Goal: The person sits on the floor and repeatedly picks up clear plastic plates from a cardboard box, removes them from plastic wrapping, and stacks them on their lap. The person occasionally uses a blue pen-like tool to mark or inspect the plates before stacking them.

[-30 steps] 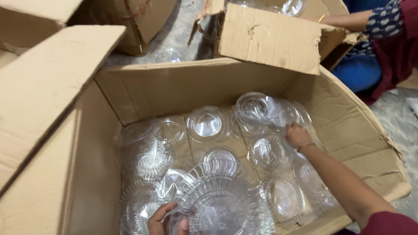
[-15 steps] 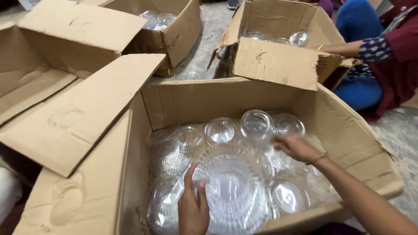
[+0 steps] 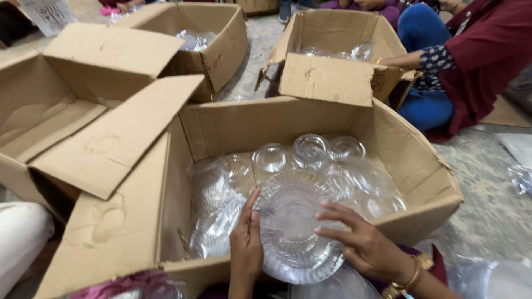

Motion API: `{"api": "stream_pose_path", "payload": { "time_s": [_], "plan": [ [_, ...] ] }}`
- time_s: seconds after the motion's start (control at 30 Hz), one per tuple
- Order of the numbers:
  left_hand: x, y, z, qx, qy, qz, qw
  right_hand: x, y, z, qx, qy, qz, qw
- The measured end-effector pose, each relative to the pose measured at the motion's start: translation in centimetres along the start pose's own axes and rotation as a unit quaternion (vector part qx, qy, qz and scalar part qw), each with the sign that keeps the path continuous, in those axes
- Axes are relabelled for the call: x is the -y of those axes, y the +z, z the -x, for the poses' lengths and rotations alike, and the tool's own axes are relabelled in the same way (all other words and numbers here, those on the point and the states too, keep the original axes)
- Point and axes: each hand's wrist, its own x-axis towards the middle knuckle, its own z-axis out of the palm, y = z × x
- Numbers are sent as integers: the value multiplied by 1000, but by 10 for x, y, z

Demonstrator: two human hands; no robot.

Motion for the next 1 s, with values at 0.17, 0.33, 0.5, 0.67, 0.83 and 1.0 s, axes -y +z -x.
{"api": "stream_pose_path", "payload": {
  "time_s": [0.17, 0.33, 0.5, 0.67, 0.83, 1.0],
  "plan": [
    [-5, 22, 55, 29, 41, -28, 998, 24, 14, 35, -207, 191, -103, 954],
    [37, 42, 105, 79, -59, 10, 995, 7, 14, 82, -31, 443, -509, 737],
    [83, 54, 133, 203, -4, 42, 978, -1, 43, 149, 123, 336, -382, 852],
    [80, 36, 153, 373, -37, 176, 910, 9, 74, 185, 58, 174, -347, 920],
    [41, 41, 158, 358, -55, 95, 927, 31, 57, 198, 101, 266, -329, 901],
    [-3, 27, 173, 396, -116, 155, 898, 69, 40, 199, 40, 291, -215, 931]
  ]
}}
